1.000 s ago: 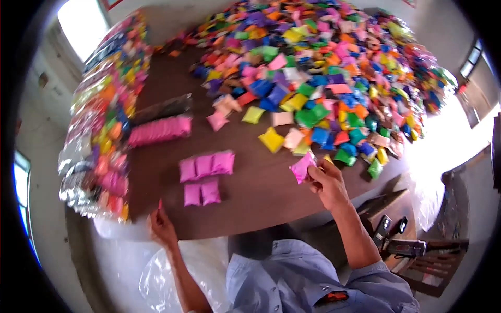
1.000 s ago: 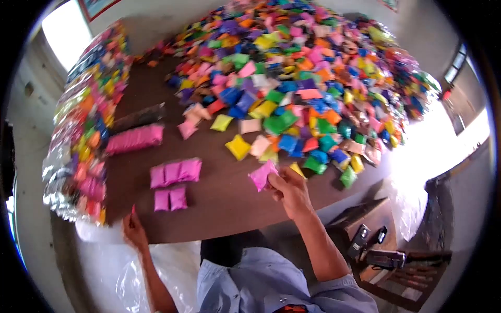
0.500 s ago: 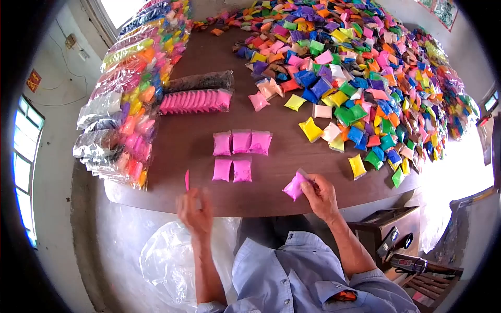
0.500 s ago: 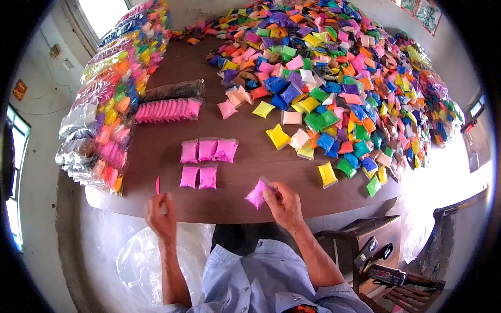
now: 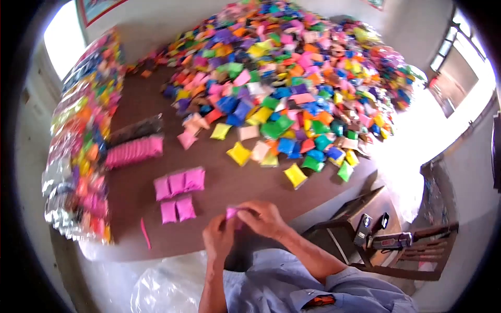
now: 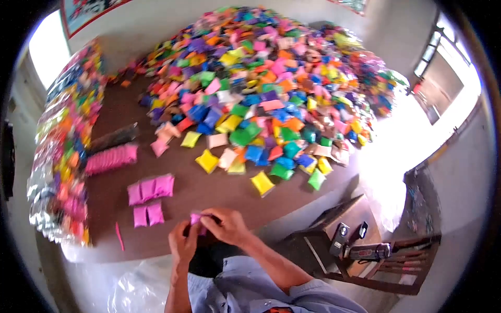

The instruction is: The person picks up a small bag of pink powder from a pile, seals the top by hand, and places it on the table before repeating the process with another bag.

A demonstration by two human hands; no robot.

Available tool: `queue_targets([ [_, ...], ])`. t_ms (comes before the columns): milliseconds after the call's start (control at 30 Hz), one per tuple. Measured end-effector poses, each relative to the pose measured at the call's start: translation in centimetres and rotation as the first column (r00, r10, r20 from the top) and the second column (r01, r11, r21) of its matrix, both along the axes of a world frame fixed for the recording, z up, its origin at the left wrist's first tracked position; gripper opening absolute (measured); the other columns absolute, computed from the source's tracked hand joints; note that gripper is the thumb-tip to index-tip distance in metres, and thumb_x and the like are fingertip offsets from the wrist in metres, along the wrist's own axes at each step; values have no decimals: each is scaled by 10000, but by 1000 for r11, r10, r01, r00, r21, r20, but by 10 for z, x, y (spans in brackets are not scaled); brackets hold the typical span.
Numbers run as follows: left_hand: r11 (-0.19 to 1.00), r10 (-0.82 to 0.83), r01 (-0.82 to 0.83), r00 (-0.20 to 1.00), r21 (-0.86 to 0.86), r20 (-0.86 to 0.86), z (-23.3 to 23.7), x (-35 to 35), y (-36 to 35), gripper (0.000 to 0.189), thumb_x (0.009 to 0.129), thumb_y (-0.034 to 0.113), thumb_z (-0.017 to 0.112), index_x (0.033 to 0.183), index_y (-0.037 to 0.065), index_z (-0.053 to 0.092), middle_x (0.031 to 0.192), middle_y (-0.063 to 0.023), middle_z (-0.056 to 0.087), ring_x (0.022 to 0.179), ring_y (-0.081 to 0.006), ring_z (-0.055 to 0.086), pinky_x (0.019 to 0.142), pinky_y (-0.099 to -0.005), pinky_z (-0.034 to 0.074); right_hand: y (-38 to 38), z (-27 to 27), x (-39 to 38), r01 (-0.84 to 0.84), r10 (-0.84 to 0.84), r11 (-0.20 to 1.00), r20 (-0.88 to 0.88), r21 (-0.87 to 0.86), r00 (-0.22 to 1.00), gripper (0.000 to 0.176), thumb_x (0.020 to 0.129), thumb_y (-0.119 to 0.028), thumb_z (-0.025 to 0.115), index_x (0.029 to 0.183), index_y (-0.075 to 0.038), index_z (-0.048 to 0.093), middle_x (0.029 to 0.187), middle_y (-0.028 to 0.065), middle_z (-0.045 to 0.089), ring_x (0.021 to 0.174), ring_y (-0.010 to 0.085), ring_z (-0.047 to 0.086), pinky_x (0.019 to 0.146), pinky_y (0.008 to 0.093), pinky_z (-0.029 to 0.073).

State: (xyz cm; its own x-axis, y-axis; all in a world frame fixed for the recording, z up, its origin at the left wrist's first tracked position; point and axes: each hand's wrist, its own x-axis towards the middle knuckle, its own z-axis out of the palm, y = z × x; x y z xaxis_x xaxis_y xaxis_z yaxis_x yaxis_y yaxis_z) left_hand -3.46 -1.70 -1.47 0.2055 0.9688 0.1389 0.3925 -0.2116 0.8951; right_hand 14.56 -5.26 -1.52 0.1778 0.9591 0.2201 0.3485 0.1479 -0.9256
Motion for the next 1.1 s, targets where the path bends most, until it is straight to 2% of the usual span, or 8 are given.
queue_targets([
  [200,997,71,-70,996,-9,54,3,-1,-3,193,944,170,756,890,3,678,745,-96,644,699,-142,573,649,-336,480,3,1,0,3,-9,999,166,37,986,237,987,-247,723,1125,-58,755,936,134,746,796,287,739,710,369,579],
  [333,1000,23,-22,997,-18,77,15,7,-4,239,953,215,756,902,-2,671,736,-53,618,683,-122,515,619,-327,440,4,-7,4,2,-6,999,66,52,998,261,974,-316,752,1052,-67,740,951,169,751,829,386,731,699,445,577],
  [433,986,13,18,982,-163,190,20,7,-3,271,990,255,732,927,-5,687,732,-22,599,690,-101,495,616,-305,418,1,-13,6,-15,12,998,47,60,999,251,959,-302,766,1031,-64,732,945,176,743,851,396,724,713,460,573],
  [667,999,24,-17,987,-47,158,-3,8,3,269,1030,252,703,905,14,697,699,4,550,686,-87,444,591,-301,357,2,-13,6,-48,37,986,71,159,997,278,964,-325,761,998,-54,715,903,176,724,828,398,708,697,472,558],
  [733,994,105,-107,983,1,149,-1,14,2,278,1028,243,708,870,16,685,698,13,545,684,-86,440,588,-306,347,2,-10,5,-26,9,991,130,135,992,250,974,-265,755,1088,-42,749,932,168,742,868,376,725,745,427,569],
  [867,995,98,-87,965,-54,242,-4,19,3,284,1030,236,711,859,13,671,700,22,539,683,-84,435,593,-300,352,0,-2,8,-42,36,998,111,50,993,262,998,-285,723,1117,-52,745,940,179,737,863,391,718,738,431,567],
  [1067,987,155,-134,940,-88,304,4,40,-1,361,1053,296,686,824,28,615,701,35,488,686,-75,410,586,-305,338,1,-9,4,36,-35,990,-9,137,999,277,1049,-321,653,1071,-51,712,927,192,728,808,400,707,683,455,555],
  [1100,995,61,-39,962,-87,265,9,36,-1,375,1059,318,673,833,22,628,701,26,519,682,-82,437,583,-314,351,1,-11,3,58,-54,992,-40,114,998,253,1053,-296,648,1080,-52,710,925,196,726,798,399,707,671,452,555],
])
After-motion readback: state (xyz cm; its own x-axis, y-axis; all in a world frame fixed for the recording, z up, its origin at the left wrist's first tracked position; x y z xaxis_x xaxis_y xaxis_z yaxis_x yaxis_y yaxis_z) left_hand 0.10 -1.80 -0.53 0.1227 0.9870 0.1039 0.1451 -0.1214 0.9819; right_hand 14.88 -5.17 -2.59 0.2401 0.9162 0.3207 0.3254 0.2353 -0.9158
